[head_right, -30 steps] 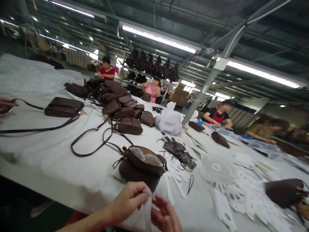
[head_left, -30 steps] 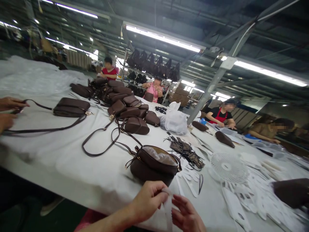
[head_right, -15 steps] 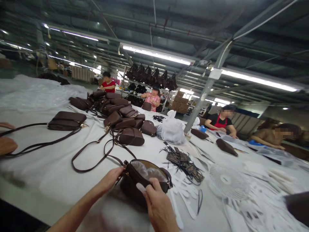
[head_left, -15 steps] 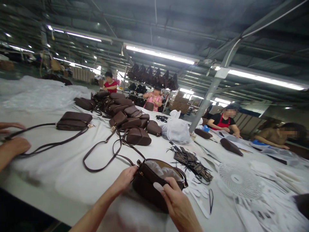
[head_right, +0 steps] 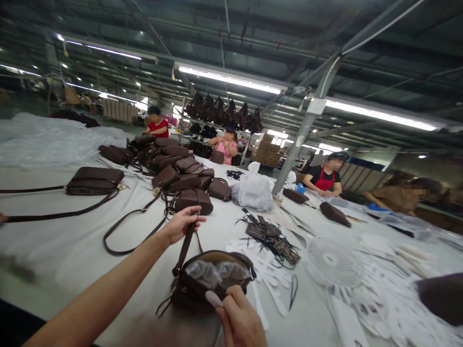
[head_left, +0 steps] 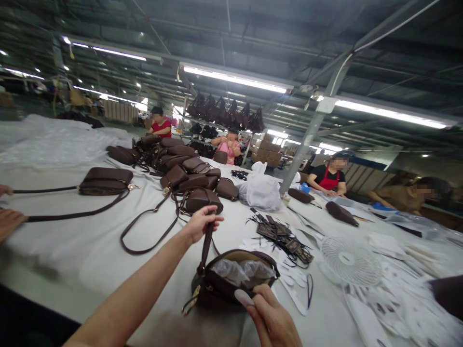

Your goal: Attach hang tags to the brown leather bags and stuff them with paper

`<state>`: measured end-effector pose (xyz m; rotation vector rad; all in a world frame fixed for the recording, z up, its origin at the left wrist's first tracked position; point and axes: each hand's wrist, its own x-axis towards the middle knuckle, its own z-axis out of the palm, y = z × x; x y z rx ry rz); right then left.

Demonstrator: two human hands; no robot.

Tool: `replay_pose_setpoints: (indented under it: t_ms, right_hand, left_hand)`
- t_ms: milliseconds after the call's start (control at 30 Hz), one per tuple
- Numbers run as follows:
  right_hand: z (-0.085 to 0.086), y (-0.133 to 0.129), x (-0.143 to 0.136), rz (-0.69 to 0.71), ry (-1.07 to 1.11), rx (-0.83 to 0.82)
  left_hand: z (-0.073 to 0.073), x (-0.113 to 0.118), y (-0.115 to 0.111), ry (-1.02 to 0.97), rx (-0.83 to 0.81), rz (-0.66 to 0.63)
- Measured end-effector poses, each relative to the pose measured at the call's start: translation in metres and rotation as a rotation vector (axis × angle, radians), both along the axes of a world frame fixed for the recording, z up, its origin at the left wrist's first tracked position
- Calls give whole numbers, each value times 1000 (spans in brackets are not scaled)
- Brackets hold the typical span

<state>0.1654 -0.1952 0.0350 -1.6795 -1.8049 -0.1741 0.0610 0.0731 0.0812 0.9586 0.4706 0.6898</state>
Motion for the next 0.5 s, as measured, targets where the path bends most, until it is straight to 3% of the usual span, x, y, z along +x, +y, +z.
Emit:
replay_pose_setpoints:
  t_ms: [133,233,333,500]
  right_hand:
    - [4,13,-1,-89,-20,33]
    - [4,20,-3,-136,-20,74]
    - [7,24,-5,-140,13,83]
    - [15,23,-5,-85,35,26]
  left_hand:
    - [62,-12,23,-202,303,219]
    - [83,-28,30,-175,486,197]
    - [79,-42,42,-82,518,217]
    - [33,-59,74,258,416,265]
